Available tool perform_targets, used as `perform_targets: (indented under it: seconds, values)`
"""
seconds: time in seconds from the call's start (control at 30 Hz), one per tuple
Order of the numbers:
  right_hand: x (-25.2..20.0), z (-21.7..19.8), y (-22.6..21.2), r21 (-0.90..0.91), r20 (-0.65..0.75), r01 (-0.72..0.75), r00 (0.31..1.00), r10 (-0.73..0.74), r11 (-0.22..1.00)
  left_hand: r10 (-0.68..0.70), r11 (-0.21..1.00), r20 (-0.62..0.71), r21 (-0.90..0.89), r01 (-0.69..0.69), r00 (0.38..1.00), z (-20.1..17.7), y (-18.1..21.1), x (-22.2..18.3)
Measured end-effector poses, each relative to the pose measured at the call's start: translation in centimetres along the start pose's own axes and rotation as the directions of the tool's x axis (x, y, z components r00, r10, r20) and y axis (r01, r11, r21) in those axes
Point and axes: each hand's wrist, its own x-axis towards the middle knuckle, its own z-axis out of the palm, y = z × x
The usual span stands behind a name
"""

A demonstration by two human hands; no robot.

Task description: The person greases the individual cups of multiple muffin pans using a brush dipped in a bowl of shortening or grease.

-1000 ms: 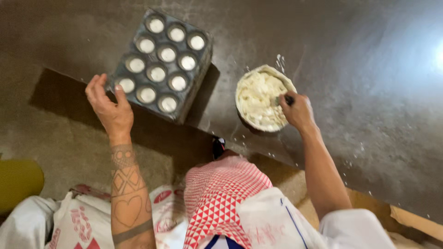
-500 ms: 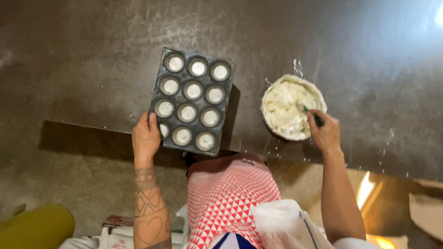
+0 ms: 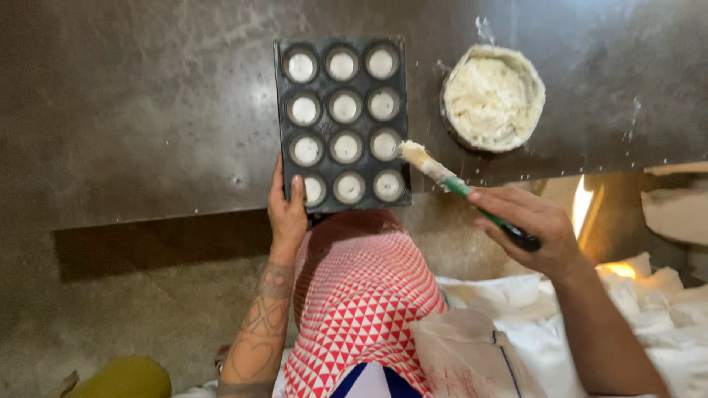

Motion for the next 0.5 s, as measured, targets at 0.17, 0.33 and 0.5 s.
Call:
perform_targets:
  seconds: [0.17, 0.33, 0.5]
  values:
    - [2.5, 0.6, -3.0, -0.31, 0.397, 0.272, 0.908, -0.136, 0.911, 0.017, 0.999, 0.024, 0.034, -0.018, 1.0, -0.1, 1.4, 0.0]
    - [5.4, 3.2, -3.2, -0.429, 0.681, 0.552, 0.717, -0.144, 0.715, 0.019, 0.992, 0.059, 0.119, -0.026, 0.998, -0.4, 1.3, 0.1]
    - [8.8, 7.4, -1.6, -0.353, 0.615, 0.255, 0.788, 0.017, 0.9, 0.01, 0.986, 0.073, 0.166, -0.022, 0.997, -0.7, 0.9, 0.1]
